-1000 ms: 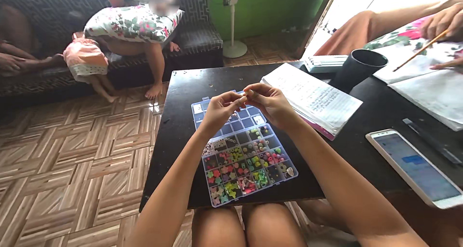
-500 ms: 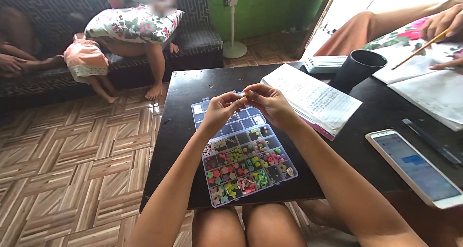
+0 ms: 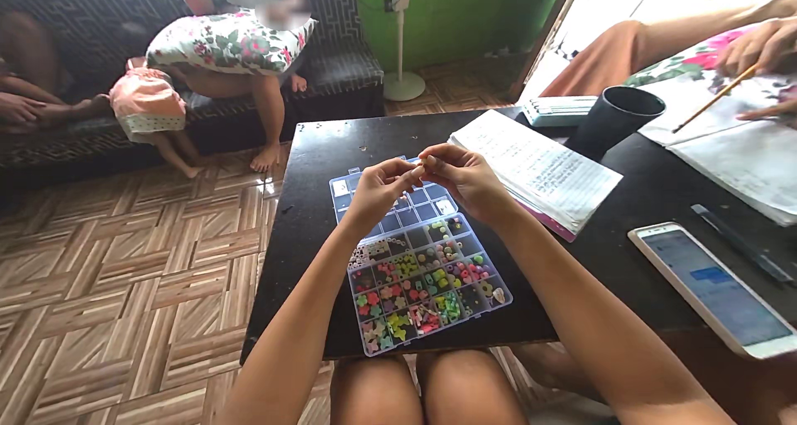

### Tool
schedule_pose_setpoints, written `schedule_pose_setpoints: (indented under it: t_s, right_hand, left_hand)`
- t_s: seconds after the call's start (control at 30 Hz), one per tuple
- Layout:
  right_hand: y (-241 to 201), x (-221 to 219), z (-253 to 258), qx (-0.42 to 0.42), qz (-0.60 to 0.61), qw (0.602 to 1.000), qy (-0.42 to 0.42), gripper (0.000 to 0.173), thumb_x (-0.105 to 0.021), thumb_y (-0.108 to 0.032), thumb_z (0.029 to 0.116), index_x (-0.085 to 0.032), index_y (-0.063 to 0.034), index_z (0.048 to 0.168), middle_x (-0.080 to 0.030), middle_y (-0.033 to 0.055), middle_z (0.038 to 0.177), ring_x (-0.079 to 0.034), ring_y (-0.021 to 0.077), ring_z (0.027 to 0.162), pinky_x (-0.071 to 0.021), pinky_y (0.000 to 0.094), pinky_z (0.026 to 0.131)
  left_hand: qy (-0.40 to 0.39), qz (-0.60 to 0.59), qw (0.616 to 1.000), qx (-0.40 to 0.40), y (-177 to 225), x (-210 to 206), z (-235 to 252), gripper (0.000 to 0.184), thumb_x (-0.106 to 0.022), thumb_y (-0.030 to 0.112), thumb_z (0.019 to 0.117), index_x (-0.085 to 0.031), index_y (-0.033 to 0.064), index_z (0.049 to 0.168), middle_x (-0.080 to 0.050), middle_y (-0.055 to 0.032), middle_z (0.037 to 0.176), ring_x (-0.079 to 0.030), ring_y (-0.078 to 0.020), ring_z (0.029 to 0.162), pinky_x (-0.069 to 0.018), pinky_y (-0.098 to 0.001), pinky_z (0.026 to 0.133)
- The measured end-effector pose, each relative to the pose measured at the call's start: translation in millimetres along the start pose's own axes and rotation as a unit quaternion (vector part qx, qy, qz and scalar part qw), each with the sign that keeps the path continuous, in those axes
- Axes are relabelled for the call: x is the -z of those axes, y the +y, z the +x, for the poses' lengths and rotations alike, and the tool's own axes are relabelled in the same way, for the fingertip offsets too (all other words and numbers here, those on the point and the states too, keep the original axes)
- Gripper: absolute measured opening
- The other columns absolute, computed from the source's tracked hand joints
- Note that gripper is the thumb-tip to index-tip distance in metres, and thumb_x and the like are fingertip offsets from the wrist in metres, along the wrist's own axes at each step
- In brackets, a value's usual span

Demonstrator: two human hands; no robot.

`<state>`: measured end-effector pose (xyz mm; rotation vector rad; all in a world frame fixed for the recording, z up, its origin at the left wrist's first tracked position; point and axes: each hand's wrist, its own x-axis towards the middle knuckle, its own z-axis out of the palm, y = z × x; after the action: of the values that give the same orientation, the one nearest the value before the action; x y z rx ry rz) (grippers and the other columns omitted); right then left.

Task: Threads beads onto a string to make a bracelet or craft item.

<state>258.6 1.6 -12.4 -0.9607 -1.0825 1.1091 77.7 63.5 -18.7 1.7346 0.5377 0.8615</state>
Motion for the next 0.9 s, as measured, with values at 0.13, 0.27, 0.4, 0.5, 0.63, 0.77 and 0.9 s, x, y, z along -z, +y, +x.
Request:
schedule_pose_setpoints:
  t_s: [0.13,0.27,0.4,0.5,0.63,0.77,0.9]
  right_hand:
    - [0.6,0.2,0.3,0.005,0.000,1.000,-0.003,0.015,-0.057,-0.001,0.1014,-0.070,-0.0071,0.105,-0.072,-0.0020,0.094,-0.070,0.0054,0.083,-0.0597,0.0236,0.084]
    - [-0.6,1.7,-0.6,0.012,-0.020,1.000,-0.019,0.017,-0.057,0.000,0.1015,-0.071,-0.0051,0.109,-0.072,-0.0008,0.097,-0.070,0.0058,0.086,-0.0594,0.0239,0.086]
    - [-1.0,3.6,-1.1,0.042,-0.059,0.997,-0.037,0.020,-0.060,0.004,0.0979,-0.072,-0.0052,0.112,-0.074,-0.0014,0.099,-0.070,0.0049,0.086,-0.0592,0.0236,0.085]
    - [0.6,4.7,-0.8,0.078,-0.086,0.993,-0.036,0.021,-0.062,0.006,0.0960,-0.072,-0.0062,0.109,-0.074,-0.0035,0.096,-0.069,0.0022,0.083,-0.0590,0.0208,0.081]
    - [-0.1,5.5,-0.8,0.110,-0.113,0.987,-0.032,0.021,-0.062,0.007,0.0953,-0.072,-0.0061,0.108,-0.072,-0.0034,0.096,-0.068,0.0020,0.083,-0.0582,0.0203,0.081]
    - [-0.9,6.1,-0.7,0.121,-0.131,0.984,-0.027,0.021,-0.062,0.008,0.0952,-0.071,-0.0050,0.109,-0.071,-0.0020,0.098,-0.067,0.0027,0.084,-0.0585,0.0216,0.083]
    - [-1.3,6.1,-0.9,0.125,-0.129,0.983,-0.030,0.021,-0.062,0.008,0.0950,-0.071,-0.0049,0.109,-0.071,-0.0022,0.098,-0.068,0.0028,0.085,-0.0587,0.0214,0.083]
  left_hand:
    - [0.004,0.001,1.000,-0.003,0.0,-0.3,0.0,0.011,-0.060,0.011,0.1027,-0.069,0.0047,0.104,-0.069,0.0015,0.086,-0.063,-0.0015,0.072,-0.0530,-0.0163,0.068]
    - [0.007,-0.005,1.000,-0.004,-0.5,0.0,0.0,0.010,-0.060,0.009,0.1024,-0.069,0.0047,0.103,-0.069,0.0018,0.086,-0.063,-0.0013,0.072,-0.0535,-0.0164,0.068]
    - [0.013,-0.010,1.000,-0.004,-1.1,0.6,-0.2,0.009,-0.061,0.007,0.1013,-0.069,0.0049,0.104,-0.068,0.0020,0.086,-0.062,-0.0012,0.072,-0.0530,-0.0160,0.068]
    - [0.015,-0.018,1.000,-0.007,-1.1,-0.4,0.3,0.008,-0.062,0.006,0.1006,-0.069,0.0042,0.103,-0.069,0.0021,0.085,-0.063,-0.0007,0.073,-0.0535,-0.0158,0.069]
    - [0.012,-0.025,1.000,-0.008,-1.7,0.2,0.2,0.008,-0.061,0.005,0.1007,-0.067,0.0057,0.107,-0.069,0.0026,0.087,-0.063,-0.0008,0.073,-0.0539,-0.0164,0.068]
    - [0.017,-0.018,1.000,-0.005,-0.8,0.2,0.3,0.009,-0.061,0.005,0.1008,-0.064,0.0056,0.110,-0.068,0.0019,0.086,-0.062,-0.0012,0.071,-0.0525,-0.0164,0.066]
    - [0.018,-0.019,1.000,-0.007,-0.9,-0.1,0.4,0.009,-0.061,0.005,0.1005,-0.064,0.0056,0.109,-0.068,0.0015,0.086,-0.062,-0.0016,0.071,-0.0526,-0.0166,0.066]
